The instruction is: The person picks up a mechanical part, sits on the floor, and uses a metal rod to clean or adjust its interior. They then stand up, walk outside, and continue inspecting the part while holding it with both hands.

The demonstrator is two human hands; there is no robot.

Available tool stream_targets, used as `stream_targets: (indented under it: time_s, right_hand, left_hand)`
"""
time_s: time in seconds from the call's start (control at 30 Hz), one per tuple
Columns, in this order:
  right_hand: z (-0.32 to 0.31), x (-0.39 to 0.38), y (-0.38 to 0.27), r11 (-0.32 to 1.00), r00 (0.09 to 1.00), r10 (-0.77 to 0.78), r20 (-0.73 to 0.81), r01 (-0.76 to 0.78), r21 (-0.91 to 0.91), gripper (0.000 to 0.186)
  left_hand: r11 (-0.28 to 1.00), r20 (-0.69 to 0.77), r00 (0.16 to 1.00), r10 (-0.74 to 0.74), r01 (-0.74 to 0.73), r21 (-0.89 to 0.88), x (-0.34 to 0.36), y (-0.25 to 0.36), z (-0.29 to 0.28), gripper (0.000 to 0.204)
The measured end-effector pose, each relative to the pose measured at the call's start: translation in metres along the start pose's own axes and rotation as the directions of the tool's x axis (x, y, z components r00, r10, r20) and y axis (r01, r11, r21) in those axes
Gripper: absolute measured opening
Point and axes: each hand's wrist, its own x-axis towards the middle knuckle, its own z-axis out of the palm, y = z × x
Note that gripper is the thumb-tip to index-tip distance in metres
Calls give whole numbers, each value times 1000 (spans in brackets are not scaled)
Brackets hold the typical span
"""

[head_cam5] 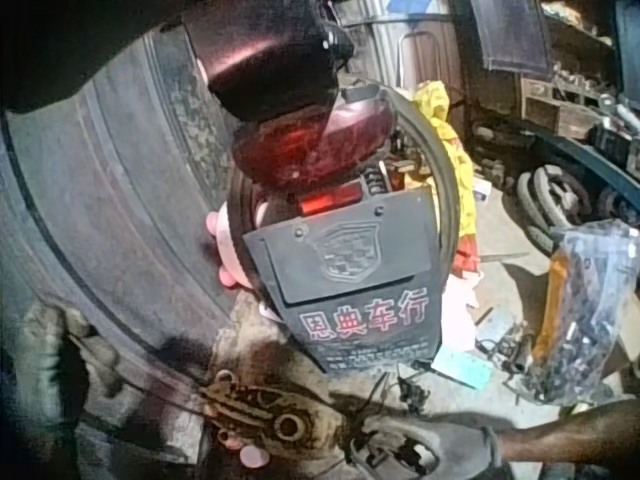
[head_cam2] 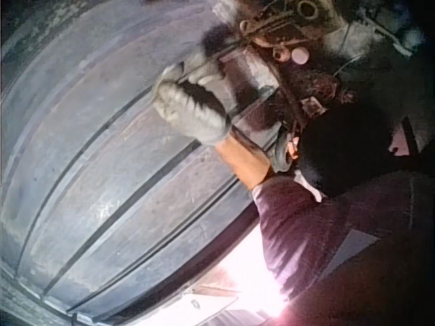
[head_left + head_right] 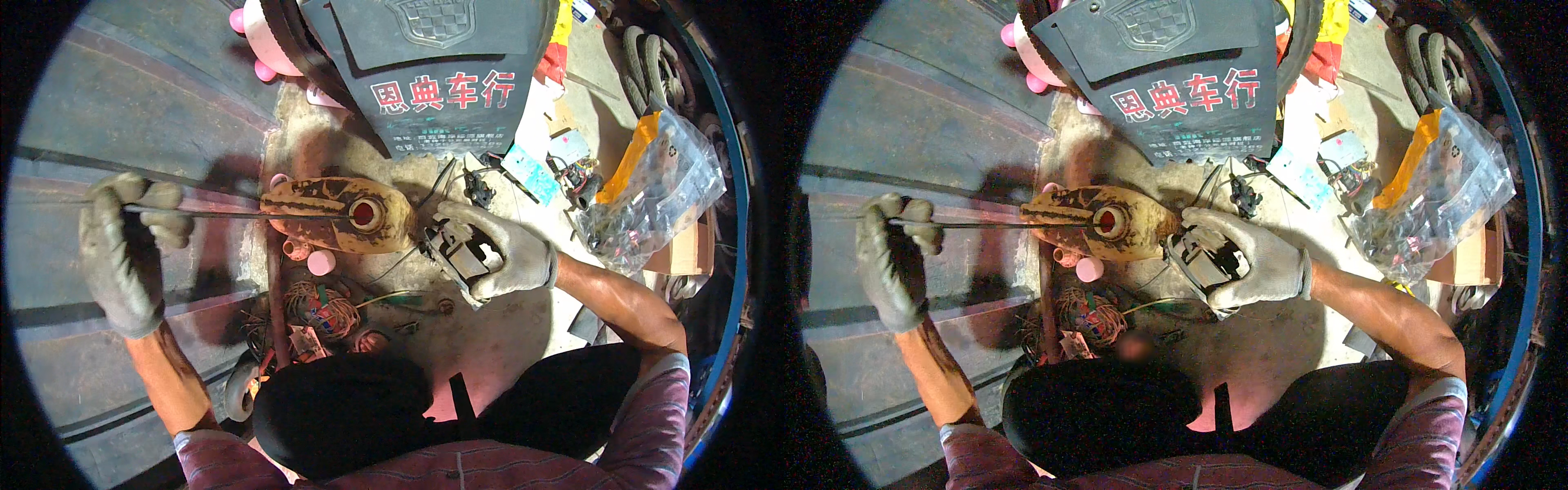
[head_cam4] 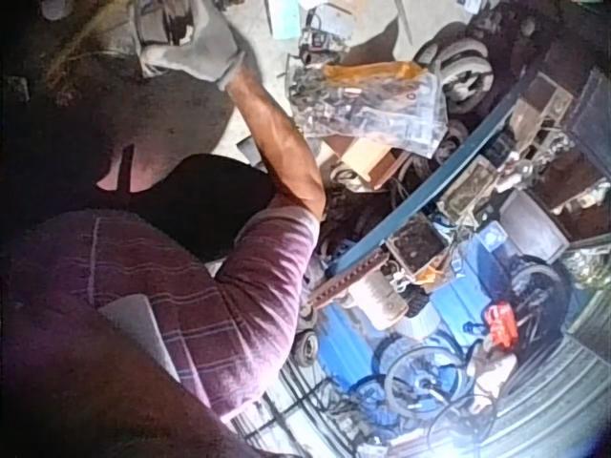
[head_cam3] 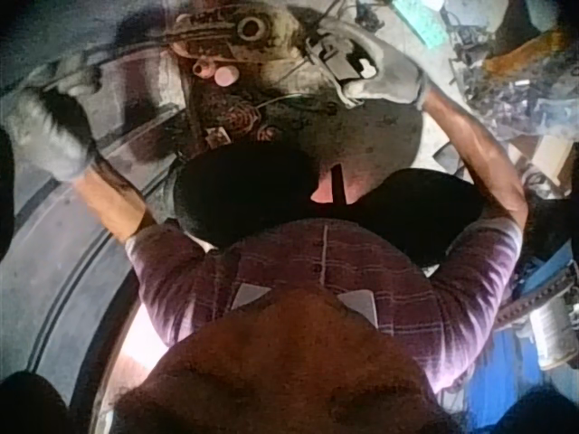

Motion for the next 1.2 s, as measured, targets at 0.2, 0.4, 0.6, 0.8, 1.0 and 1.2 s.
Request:
stream_targets:
  time_s: [0.2,0.4,0.6,0.8,1.0,1.2]
  right_hand:
    - [4,6,4,998,999,37,10,-38,52,107]
    - [4,7,4,993,999,27,22,-29,115,107]
    - [1,6,-1,1000,1000,-24,17,24,10,106]
    - [1,2,0,996,998,-60,11,59,67,105]
    - [-1,-1,-6,991,999,-28,24,25,129,105]
    - [-4,-3,-5,996,1000,4,9,-4,89,104]
  left_hand:
    - [995,10,996,87,-86,-47,2,13,-41,34]
    - [979,26,980,196,-195,-60,-1,25,-46,33]
    - [958,193,974,116,-59,-281,-4,28,-18,27]
    - [953,114,993,30,6,-304,-9,22,18,26]
    - [979,-6,997,73,-73,-190,-6,9,17,27]
    - [957,120,991,64,-27,-290,-8,14,14,28]
